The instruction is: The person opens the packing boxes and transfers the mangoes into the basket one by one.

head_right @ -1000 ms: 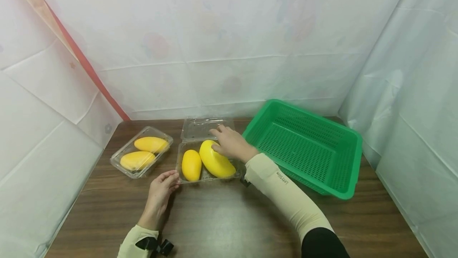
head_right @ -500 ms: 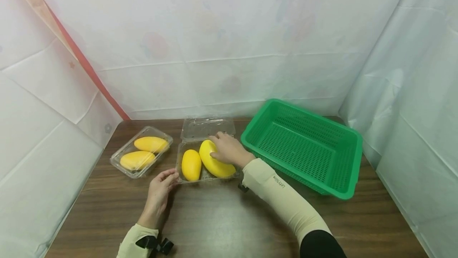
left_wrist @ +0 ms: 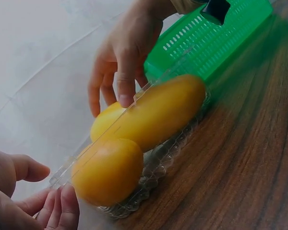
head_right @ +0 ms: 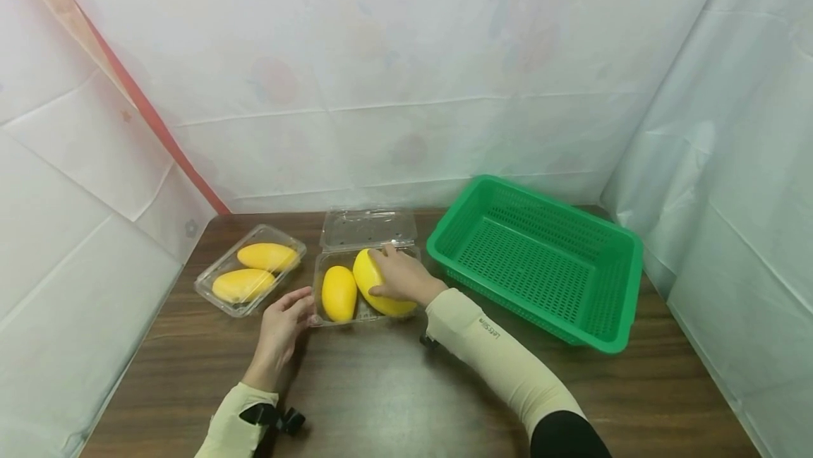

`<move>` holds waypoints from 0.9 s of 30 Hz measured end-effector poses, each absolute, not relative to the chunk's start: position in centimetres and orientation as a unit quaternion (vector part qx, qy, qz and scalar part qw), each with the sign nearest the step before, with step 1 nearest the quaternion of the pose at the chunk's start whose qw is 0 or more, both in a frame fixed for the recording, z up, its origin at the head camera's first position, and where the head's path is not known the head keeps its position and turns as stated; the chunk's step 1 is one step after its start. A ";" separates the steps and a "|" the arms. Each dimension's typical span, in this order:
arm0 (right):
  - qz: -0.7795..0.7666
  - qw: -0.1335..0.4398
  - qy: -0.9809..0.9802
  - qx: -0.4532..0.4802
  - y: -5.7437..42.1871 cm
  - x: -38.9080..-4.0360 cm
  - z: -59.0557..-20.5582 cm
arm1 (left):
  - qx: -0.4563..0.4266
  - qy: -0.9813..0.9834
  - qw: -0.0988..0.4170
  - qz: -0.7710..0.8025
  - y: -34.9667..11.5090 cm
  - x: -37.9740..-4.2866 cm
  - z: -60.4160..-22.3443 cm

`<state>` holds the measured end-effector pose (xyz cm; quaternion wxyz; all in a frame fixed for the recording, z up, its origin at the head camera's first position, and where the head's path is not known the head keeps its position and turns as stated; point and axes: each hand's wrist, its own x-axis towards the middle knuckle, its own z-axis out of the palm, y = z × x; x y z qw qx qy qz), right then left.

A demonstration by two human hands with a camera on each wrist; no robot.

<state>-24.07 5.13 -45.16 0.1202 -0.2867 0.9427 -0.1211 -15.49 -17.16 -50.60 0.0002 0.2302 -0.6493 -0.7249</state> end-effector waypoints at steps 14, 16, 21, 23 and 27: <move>-0.116 0.144 0.950 -0.253 4.1 -23.9 -46.4 | 0.238 -0.645 -0.003 -0.726 -17.1 -15.9 -51.0; -0.112 0.146 0.951 -0.249 4.0 -23.9 -46.5 | 0.238 -0.643 -0.005 -0.728 -17.1 -16.0 -51.1; -0.104 0.142 0.954 -0.244 3.6 -23.9 -46.5 | 0.236 -0.638 -0.006 -0.733 -17.1 -16.1 -51.2; -0.106 0.144 0.955 -0.239 3.5 -23.8 -46.6 | 0.236 -0.637 -0.007 -0.733 -17.2 -16.2 -51.2; -0.105 0.147 0.957 -0.229 3.3 -23.8 -46.7 | 0.237 -0.635 -0.009 -0.735 -17.2 -16.2 -51.2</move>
